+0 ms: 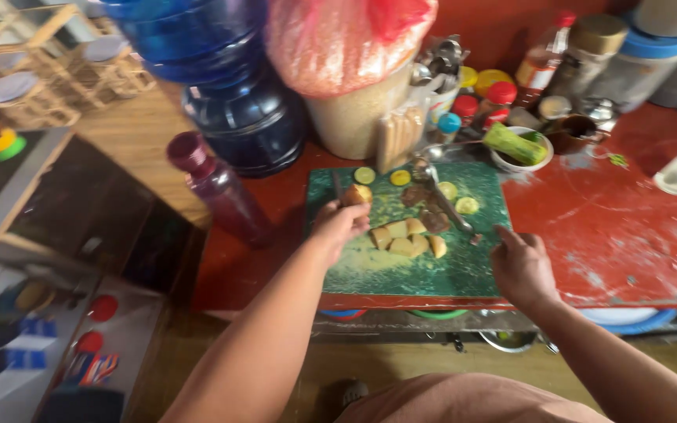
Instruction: The person stirs a pan on a gas stove, then moves to a counter to stir a glass of liquid. They peel a potato with a peeler, place it on a cutting board, and chop it into chunks with a knife. The chopped pieces remain on the board.
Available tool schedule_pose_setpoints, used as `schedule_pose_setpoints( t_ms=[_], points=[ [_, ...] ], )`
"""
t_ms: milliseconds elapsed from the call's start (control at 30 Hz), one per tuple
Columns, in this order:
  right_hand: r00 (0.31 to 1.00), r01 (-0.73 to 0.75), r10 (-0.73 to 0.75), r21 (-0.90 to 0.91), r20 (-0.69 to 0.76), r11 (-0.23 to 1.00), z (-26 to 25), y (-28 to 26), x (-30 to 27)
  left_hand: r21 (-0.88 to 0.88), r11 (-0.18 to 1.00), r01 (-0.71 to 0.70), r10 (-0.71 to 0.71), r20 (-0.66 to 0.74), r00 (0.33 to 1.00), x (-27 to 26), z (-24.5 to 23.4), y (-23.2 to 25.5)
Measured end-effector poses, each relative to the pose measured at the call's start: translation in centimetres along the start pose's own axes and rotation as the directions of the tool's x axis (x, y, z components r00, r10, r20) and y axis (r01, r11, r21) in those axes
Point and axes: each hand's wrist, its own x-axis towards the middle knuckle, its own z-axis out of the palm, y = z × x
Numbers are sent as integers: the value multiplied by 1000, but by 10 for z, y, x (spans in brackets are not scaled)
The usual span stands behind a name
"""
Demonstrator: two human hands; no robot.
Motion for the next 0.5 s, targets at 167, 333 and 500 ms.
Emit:
schedule_pose_setpoints(
  t_ms=[167,333,500],
  points=[
    [991,-107,114,-102,70,989,26,34,31,-304,950,72,-54,67,996,-31,2,-11],
    [953,-161,203,-193,226,968,32,28,51,-402,915,29,-1,70,998,-63,3,-19],
    [975,-138,171,-210,143,968,14,-3,53,-339,940,-35,57,57,997,-90,3,-14]
  ],
)
